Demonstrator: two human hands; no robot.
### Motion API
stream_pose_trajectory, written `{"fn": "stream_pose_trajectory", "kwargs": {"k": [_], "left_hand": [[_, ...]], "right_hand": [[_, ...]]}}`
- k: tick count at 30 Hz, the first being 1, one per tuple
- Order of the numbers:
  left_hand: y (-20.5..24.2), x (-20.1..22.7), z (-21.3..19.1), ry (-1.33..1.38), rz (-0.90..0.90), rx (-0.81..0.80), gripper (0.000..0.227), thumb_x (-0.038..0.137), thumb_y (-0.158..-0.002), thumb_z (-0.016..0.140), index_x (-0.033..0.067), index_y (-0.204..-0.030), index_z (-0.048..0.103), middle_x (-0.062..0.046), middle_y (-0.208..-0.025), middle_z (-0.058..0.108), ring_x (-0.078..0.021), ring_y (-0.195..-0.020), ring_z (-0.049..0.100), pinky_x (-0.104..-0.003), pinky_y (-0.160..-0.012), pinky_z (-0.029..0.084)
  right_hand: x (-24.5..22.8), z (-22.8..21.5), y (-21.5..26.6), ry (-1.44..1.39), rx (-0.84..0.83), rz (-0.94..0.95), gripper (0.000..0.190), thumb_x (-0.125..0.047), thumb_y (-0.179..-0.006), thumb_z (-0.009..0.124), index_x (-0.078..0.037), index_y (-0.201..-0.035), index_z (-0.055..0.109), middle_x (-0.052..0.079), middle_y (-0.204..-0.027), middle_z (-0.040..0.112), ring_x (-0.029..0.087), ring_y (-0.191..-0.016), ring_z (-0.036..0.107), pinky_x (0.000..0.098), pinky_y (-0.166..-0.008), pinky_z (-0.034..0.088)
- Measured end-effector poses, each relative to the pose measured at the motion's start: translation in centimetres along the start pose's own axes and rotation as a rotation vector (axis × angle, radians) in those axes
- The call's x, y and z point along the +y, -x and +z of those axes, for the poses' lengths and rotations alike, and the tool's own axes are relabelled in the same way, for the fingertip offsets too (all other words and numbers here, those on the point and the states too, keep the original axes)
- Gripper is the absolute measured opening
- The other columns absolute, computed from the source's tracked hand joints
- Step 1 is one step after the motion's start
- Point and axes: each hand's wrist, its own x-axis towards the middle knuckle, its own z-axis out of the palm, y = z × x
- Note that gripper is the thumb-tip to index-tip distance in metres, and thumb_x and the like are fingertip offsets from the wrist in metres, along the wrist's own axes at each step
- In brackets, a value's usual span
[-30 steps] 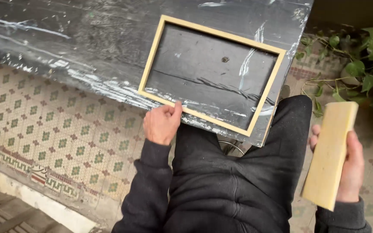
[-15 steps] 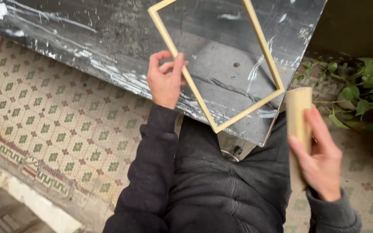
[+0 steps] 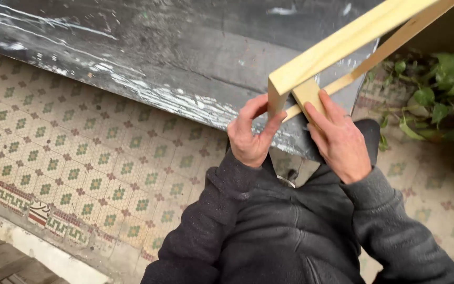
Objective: Sanding a wooden picture frame using a sanding block.
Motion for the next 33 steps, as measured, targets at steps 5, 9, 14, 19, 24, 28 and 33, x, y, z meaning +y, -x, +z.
{"fn": "stream_pose_trajectory", "kwargs": {"k": [5, 9, 14, 19, 24, 28, 33], "left_hand": [[-0.3, 1.6, -1.1, -0.079, 0.068, -0.091, 0.042, 0.013, -0.1, 0.079, 0.0054, -0.134, 0.055, -0.012, -0.124, 0.07, -0.0228, -0.107, 0.075, -0.032, -0.088, 0.066], [0.0, 2.3, -2.1, -0.141, 0.009, -0.222, 0.042, 0.007, -0.096, 0.079, 0.0066, -0.132, 0.058, -0.008, -0.122, 0.069, -0.0241, -0.108, 0.074, -0.032, -0.086, 0.063], [-0.1, 2.4, -2.1, -0.128, -0.014, -0.28, 0.041, 0.004, -0.094, 0.077, 0.0084, -0.131, 0.061, -0.007, -0.121, 0.068, -0.0244, -0.106, 0.073, -0.033, -0.087, 0.062], [0.2, 2.2, -1.8, -0.112, -0.027, -0.28, 0.038, 0.006, -0.096, 0.077, 0.0093, -0.13, 0.062, -0.006, -0.119, 0.068, -0.0236, -0.103, 0.073, -0.031, -0.084, 0.062], [-0.5, 2.2, -1.9, -0.145, -0.084, -0.248, 0.035, 0.01, -0.099, 0.077, 0.0106, -0.13, 0.063, -0.005, -0.114, 0.068, -0.0207, -0.093, 0.074, -0.032, -0.079, 0.061], [-0.1, 2.2, -1.7, -0.121, -0.075, -0.25, 0.034, 0.01, -0.1, 0.077, 0.0102, -0.131, 0.063, -0.005, -0.114, 0.068, -0.0213, -0.094, 0.074, -0.031, -0.076, 0.061], [-0.5, 1.9, -1.7, -0.141, -0.064, -0.223, 0.034, 0.009, -0.099, 0.077, 0.0089, -0.13, 0.063, -0.006, -0.113, 0.068, -0.0214, -0.097, 0.074, -0.033, -0.079, 0.061]], "right_hand": [[-0.5, 1.2, 0.6, 0.055, 0.063, -0.101, 0.054, -0.013, -0.094, 0.07, -0.014, -0.146, 0.059, 0.024, -0.155, 0.049, 0.043, -0.134, 0.054, 0.0458, -0.105, 0.05], [-0.3, 1.1, 2.1, 0.077, 0.011, -0.033, 0.056, -0.011, -0.091, 0.069, -0.012, -0.146, 0.059, 0.027, -0.148, 0.05, 0.046, -0.125, 0.056, 0.0491, -0.099, 0.051], [1.5, 1.0, 2.4, 0.102, 0.044, -0.018, 0.042, -0.015, -0.097, 0.071, -0.014, -0.138, 0.063, 0.017, -0.146, 0.059, 0.041, -0.13, 0.058, 0.0466, -0.105, 0.052], [-1.3, 1.3, 2.6, 0.052, 0.122, 0.031, 0.052, -0.008, -0.1, 0.068, -0.008, -0.151, 0.059, 0.018, -0.15, 0.059, 0.038, -0.133, 0.059, 0.0452, -0.11, 0.05], [0.5, -0.4, 3.5, 0.072, 0.003, -0.073, 0.061, 0.0, -0.083, 0.067, -0.011, -0.142, 0.06, 0.014, -0.146, 0.059, 0.042, -0.131, 0.054, 0.0488, -0.111, 0.046], [-2.2, -0.4, 2.1, 0.163, 0.053, 0.065, 0.056, 0.002, -0.093, 0.069, -0.01, -0.146, 0.06, 0.011, -0.152, 0.061, 0.043, -0.128, 0.054, 0.0462, -0.109, 0.047], [0.0, -0.4, 3.2, 0.097, -0.012, -0.123, 0.06, -0.002, -0.081, 0.072, -0.012, -0.139, 0.063, 0.012, -0.143, 0.061, 0.039, -0.123, 0.057, 0.0471, -0.108, 0.046]]}}
